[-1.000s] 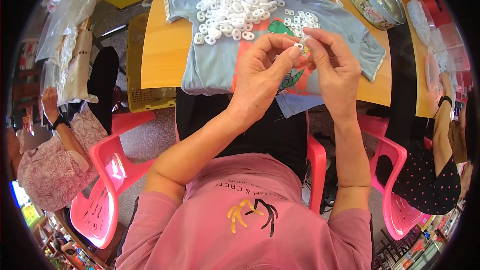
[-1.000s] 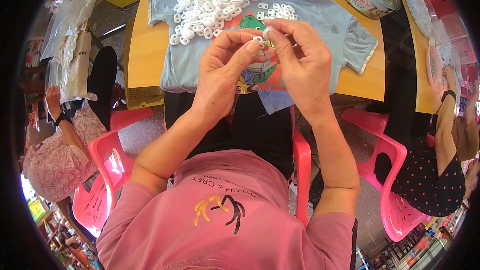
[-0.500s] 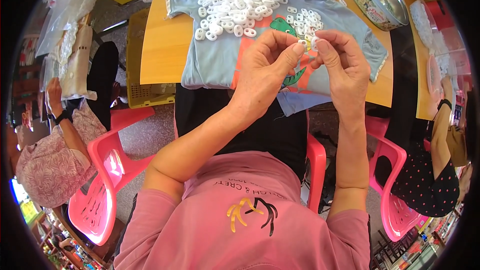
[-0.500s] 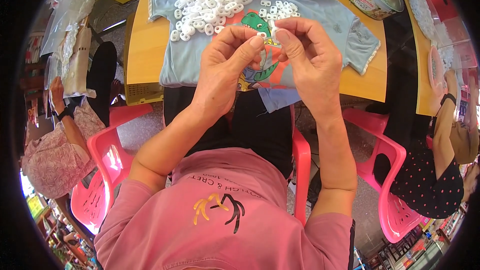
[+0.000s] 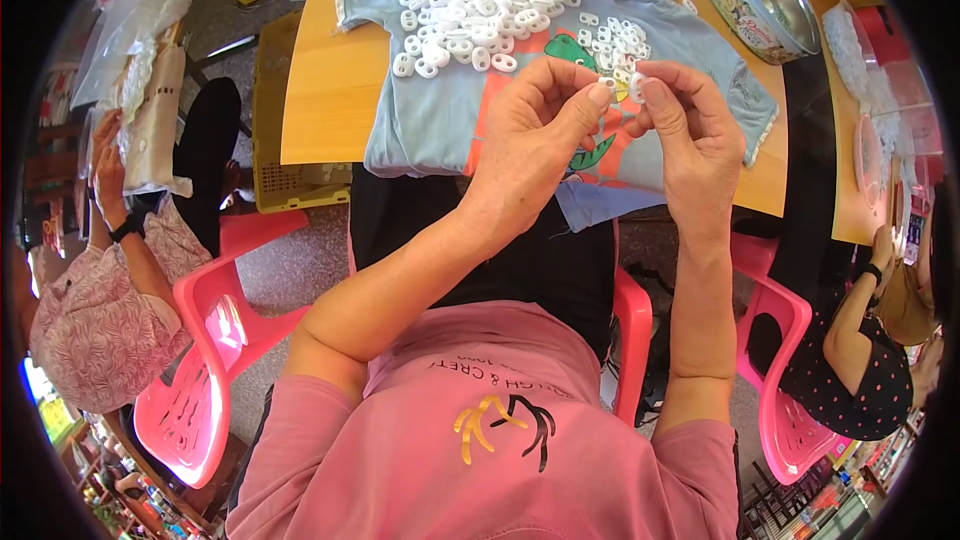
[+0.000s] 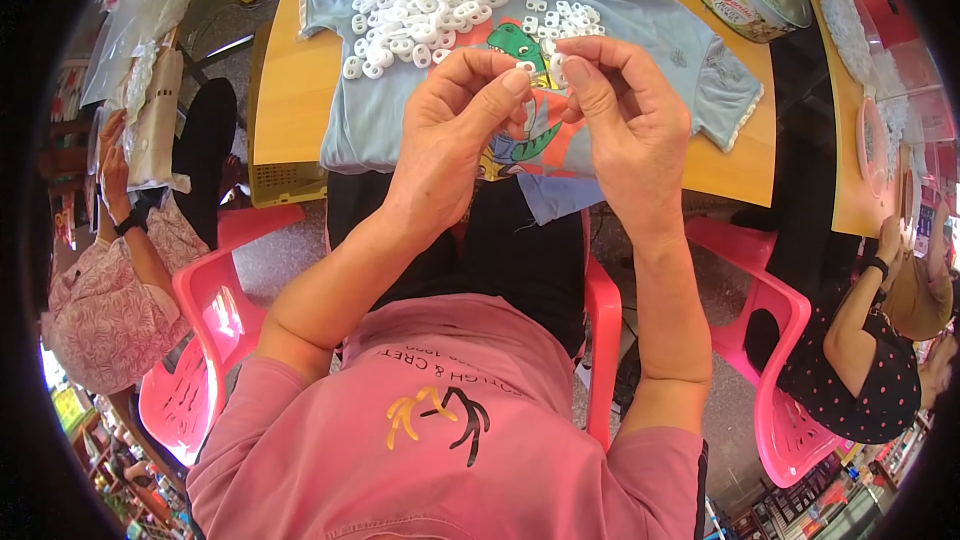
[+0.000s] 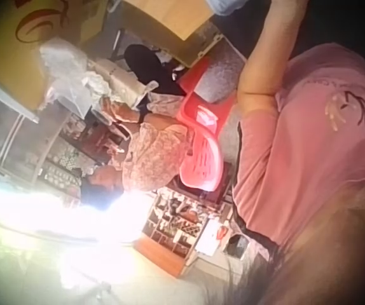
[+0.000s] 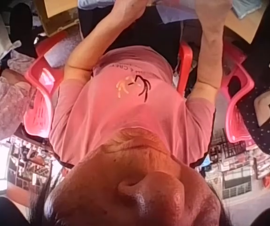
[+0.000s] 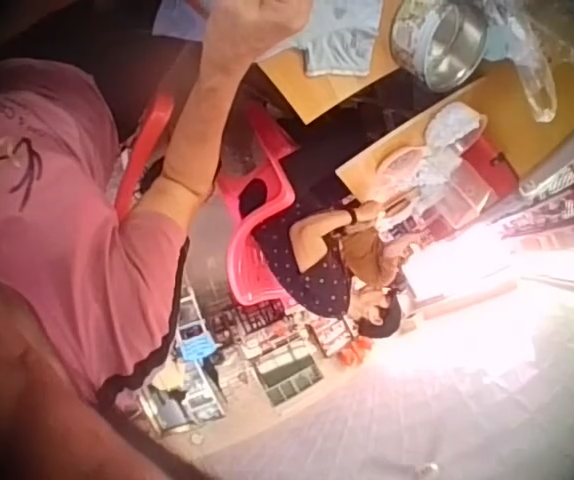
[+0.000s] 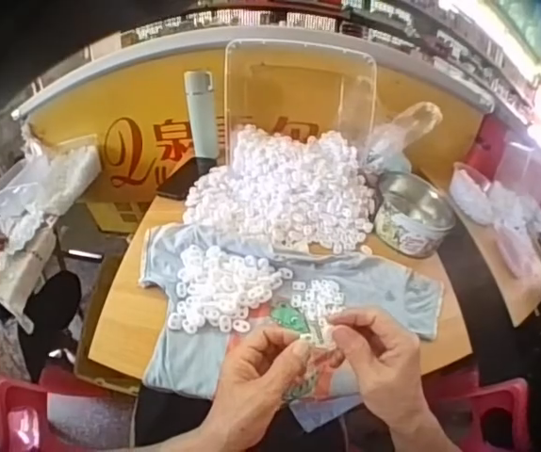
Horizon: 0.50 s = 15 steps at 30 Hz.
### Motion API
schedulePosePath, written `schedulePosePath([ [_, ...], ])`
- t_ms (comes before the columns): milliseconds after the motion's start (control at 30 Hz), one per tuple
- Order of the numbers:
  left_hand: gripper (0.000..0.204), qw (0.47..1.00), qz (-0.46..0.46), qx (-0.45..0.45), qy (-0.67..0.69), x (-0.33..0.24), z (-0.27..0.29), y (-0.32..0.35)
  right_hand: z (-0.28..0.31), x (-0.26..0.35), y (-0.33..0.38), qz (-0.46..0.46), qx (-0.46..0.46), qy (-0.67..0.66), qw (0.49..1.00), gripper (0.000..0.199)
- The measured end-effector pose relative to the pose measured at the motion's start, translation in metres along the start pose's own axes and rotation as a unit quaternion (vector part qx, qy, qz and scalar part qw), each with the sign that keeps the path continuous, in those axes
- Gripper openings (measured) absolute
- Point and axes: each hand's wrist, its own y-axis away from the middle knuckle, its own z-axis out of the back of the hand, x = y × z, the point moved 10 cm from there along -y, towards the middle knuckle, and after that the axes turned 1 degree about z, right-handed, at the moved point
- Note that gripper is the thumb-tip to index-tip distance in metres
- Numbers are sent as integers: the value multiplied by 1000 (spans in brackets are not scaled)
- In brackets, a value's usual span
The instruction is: Sorting and arranging white plastic rings on a garment at a workstation.
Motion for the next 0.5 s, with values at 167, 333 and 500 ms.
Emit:
schedulePosePath([
  [167, 19, 1000, 0, -2, -4, 1, 2, 0, -1, 2, 0, 10, 4, 5, 1000, 18],
  [333, 18, 1000, 0, -1, -12, 1, 1, -1, -3, 14, 0, 66, 5, 67, 996, 15],
  [500, 17, 1000, 5, -4, -12, 1, 2, 0, -4, 22, 0, 115, 3, 129, 985, 13],
])
